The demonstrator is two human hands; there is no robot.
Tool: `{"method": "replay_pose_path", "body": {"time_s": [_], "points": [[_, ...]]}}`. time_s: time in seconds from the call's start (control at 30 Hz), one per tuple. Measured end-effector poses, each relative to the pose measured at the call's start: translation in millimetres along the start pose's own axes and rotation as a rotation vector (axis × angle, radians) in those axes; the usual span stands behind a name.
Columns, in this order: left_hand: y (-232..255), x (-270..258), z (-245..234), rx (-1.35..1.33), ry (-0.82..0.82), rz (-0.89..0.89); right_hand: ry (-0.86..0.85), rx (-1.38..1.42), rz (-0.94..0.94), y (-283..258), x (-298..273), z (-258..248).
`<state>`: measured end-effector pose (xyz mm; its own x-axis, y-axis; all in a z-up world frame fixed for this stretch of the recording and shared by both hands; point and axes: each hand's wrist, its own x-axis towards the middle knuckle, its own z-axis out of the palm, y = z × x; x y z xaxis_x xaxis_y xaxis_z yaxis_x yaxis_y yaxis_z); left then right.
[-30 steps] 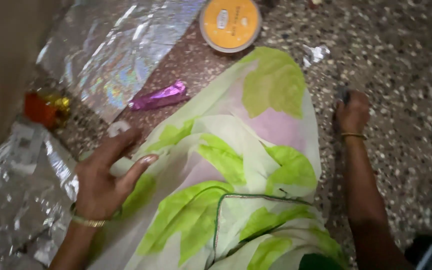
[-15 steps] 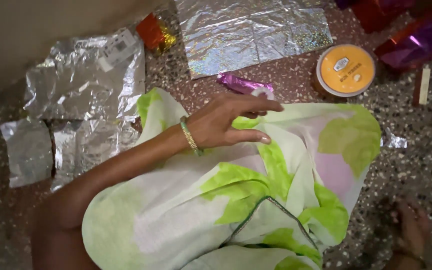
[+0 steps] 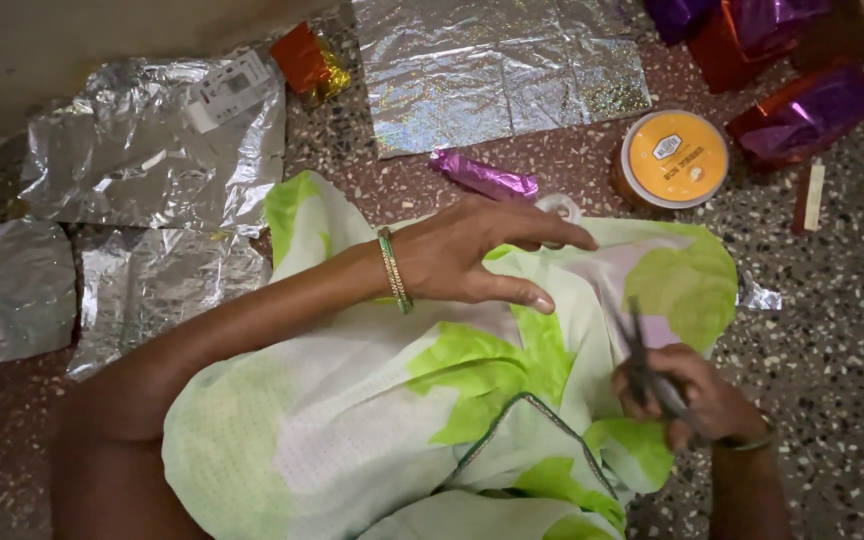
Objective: The person sits on the floor and repeatedly cuts small pieces of white tape using scissors. They handle the tape roll and scissors, cutting and placing pieces on the floor.
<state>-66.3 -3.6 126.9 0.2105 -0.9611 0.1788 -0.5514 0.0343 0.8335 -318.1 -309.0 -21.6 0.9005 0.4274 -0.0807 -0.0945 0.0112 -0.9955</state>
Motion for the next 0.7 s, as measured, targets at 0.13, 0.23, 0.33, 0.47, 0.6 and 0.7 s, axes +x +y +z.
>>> {"method": "replay_pose_path", "body": {"time_s": [0.13,0.23,0.33,0.47,0.6,0.7], "points": [[-5,-4,1,-0.033,-0.049,0.012,-0.091,-0.051,0.061,-26,33,13],[-10,-2,2,-0.046,-0.055,0.031,-0.174,-0.074,0.065,-40,51,16],[-15,-1,4,-0.079,-0.065,0.051,-0.226,-0.116,0.056,-47,64,17],[-21,2,8,-0.074,-0.082,0.081,-0.199,-0.074,0.037,-51,72,16],[-23,2,8,-0.102,-0.099,0.086,-0.189,-0.082,-0.026,-53,79,14],[-23,2,7,-0.097,-0.117,0.092,-0.151,-0.111,-0.061,-54,79,14]]}}
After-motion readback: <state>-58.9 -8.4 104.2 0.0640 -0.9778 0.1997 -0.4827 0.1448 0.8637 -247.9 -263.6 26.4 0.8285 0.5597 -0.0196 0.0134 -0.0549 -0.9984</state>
